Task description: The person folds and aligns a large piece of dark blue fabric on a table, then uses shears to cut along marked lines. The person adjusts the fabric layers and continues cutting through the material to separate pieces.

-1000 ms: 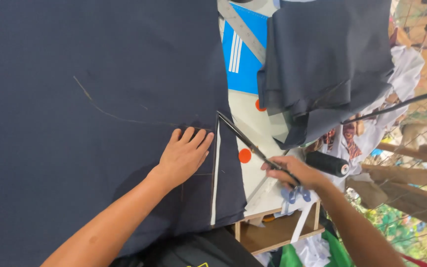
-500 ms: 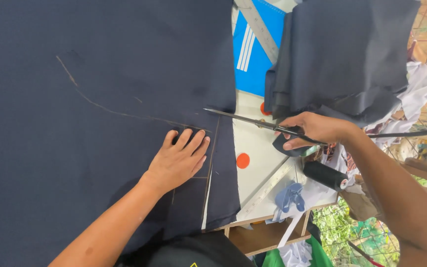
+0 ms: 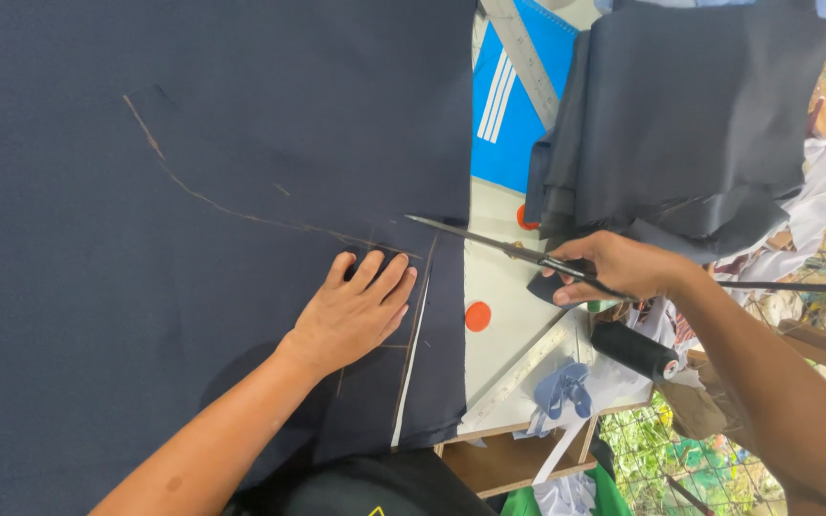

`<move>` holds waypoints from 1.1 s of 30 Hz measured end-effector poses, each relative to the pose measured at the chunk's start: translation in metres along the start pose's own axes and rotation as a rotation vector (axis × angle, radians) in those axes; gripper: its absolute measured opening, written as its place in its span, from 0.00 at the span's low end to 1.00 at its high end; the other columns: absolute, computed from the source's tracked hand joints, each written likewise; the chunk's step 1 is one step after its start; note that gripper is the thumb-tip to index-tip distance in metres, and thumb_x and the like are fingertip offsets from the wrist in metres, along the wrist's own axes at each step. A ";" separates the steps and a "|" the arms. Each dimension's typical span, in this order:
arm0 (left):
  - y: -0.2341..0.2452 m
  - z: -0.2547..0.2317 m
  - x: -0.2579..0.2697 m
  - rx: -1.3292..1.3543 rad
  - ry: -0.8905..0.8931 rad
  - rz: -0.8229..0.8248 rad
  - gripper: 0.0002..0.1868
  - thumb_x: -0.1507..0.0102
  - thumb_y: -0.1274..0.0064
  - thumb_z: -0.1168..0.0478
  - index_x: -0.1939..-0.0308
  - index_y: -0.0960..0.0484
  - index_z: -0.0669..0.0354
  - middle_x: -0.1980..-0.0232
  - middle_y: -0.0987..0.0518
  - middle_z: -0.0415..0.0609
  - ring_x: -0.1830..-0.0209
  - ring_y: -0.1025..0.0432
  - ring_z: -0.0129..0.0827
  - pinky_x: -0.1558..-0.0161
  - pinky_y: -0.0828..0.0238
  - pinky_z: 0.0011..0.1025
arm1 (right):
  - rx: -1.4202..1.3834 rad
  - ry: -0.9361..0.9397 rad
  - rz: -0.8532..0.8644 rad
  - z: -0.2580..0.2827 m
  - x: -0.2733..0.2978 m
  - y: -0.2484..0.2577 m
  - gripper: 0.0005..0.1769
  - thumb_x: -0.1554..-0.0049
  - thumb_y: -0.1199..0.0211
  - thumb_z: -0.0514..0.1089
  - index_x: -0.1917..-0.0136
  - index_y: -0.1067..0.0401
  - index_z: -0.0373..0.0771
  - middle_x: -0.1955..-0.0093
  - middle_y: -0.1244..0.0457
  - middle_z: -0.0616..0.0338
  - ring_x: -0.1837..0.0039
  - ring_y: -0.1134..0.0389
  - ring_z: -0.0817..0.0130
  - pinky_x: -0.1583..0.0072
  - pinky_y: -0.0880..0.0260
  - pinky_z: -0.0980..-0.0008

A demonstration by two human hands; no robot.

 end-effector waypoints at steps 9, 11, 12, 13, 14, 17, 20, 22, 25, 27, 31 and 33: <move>0.003 0.001 -0.001 -0.001 -0.012 -0.001 0.21 0.30 0.50 0.50 0.37 0.21 0.52 0.34 0.30 0.53 0.33 0.40 0.48 0.38 0.43 0.50 | 0.001 0.096 -0.043 0.026 -0.015 -0.007 0.16 0.46 0.22 0.54 0.54 0.16 0.41 0.66 0.28 0.55 0.70 0.34 0.67 0.66 0.38 0.70; 0.005 -0.001 -0.001 0.000 -0.011 0.000 0.21 0.31 0.49 0.50 0.37 0.21 0.52 0.35 0.30 0.53 0.34 0.40 0.48 0.39 0.43 0.50 | 0.005 0.093 -0.048 0.027 -0.013 -0.008 0.15 0.47 0.22 0.54 0.55 0.17 0.41 0.67 0.28 0.55 0.70 0.34 0.67 0.66 0.38 0.70; 0.007 0.001 -0.002 -0.006 -0.015 0.001 0.21 0.31 0.48 0.50 0.37 0.21 0.53 0.35 0.30 0.53 0.34 0.40 0.48 0.39 0.42 0.50 | 0.005 0.097 -0.059 0.029 -0.014 -0.007 0.15 0.47 0.22 0.53 0.56 0.17 0.41 0.68 0.28 0.55 0.70 0.35 0.67 0.66 0.38 0.70; 0.007 0.002 -0.003 -0.013 -0.008 0.000 0.21 0.31 0.48 0.50 0.37 0.21 0.53 0.35 0.30 0.53 0.34 0.40 0.48 0.39 0.42 0.50 | 0.011 0.104 -0.058 0.031 -0.017 -0.007 0.15 0.47 0.22 0.53 0.56 0.17 0.41 0.68 0.28 0.55 0.70 0.35 0.67 0.66 0.38 0.70; 0.010 0.002 -0.004 -0.001 -0.009 -0.021 0.19 0.31 0.48 0.51 0.39 0.20 0.53 0.35 0.29 0.53 0.35 0.40 0.48 0.39 0.43 0.49 | -0.006 0.110 -0.040 0.032 -0.018 -0.009 0.19 0.50 0.20 0.56 0.54 0.18 0.41 0.66 0.29 0.53 0.69 0.33 0.64 0.65 0.36 0.67; 0.013 0.001 -0.004 0.016 -0.008 -0.032 0.18 0.31 0.47 0.51 0.42 0.18 0.54 0.36 0.29 0.53 0.35 0.40 0.48 0.39 0.43 0.49 | -0.002 0.103 -0.041 0.060 -0.011 -0.005 0.23 0.52 0.19 0.58 0.51 0.19 0.42 0.65 0.30 0.52 0.69 0.32 0.62 0.64 0.34 0.64; 0.011 0.001 -0.004 0.020 -0.009 -0.029 0.18 0.32 0.46 0.52 0.41 0.18 0.54 0.36 0.29 0.53 0.35 0.40 0.48 0.39 0.43 0.49 | 0.030 0.097 -0.068 0.071 -0.015 -0.005 0.22 0.50 0.20 0.56 0.49 0.19 0.42 0.66 0.30 0.53 0.70 0.33 0.63 0.65 0.35 0.66; 0.009 0.001 -0.003 0.013 -0.002 -0.038 0.19 0.32 0.46 0.52 0.40 0.18 0.53 0.36 0.29 0.53 0.35 0.39 0.48 0.39 0.42 0.49 | 0.050 0.110 -0.072 0.071 -0.022 -0.006 0.21 0.48 0.20 0.55 0.49 0.18 0.41 0.65 0.30 0.55 0.70 0.33 0.64 0.65 0.36 0.67; 0.008 0.001 -0.001 0.012 0.010 -0.043 0.19 0.33 0.45 0.51 0.40 0.19 0.54 0.36 0.29 0.53 0.36 0.39 0.48 0.39 0.42 0.49 | 0.057 0.140 -0.068 0.075 -0.028 -0.007 0.15 0.47 0.22 0.54 0.55 0.19 0.43 0.69 0.32 0.58 0.72 0.34 0.67 0.66 0.36 0.71; 0.011 0.001 -0.002 0.026 -0.001 -0.074 0.19 0.34 0.43 0.52 0.43 0.19 0.55 0.37 0.29 0.54 0.36 0.39 0.49 0.40 0.42 0.50 | 0.019 0.118 -0.037 0.079 -0.025 -0.010 0.20 0.50 0.19 0.55 0.51 0.19 0.41 0.68 0.32 0.55 0.71 0.34 0.64 0.65 0.36 0.66; 0.015 0.001 -0.001 0.026 -0.005 -0.082 0.18 0.34 0.43 0.52 0.44 0.18 0.55 0.38 0.29 0.54 0.36 0.39 0.48 0.40 0.41 0.49 | 0.028 0.086 -0.029 0.107 -0.023 -0.013 0.23 0.50 0.21 0.57 0.47 0.19 0.46 0.69 0.32 0.56 0.70 0.33 0.64 0.65 0.37 0.67; 0.015 0.002 -0.002 0.023 -0.005 -0.101 0.19 0.35 0.43 0.52 0.43 0.18 0.55 0.38 0.29 0.54 0.37 0.38 0.48 0.40 0.41 0.50 | 0.035 0.124 -0.056 0.109 -0.034 -0.016 0.27 0.49 0.22 0.59 0.41 0.21 0.44 0.56 0.27 0.50 0.61 0.28 0.57 0.58 0.31 0.61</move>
Point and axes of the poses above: each hand's wrist, its own x-axis away from the middle knuckle, its own y-axis out of the back of the hand, z = x × y, the point moved 5 cm from there along -x, towards the middle knuckle
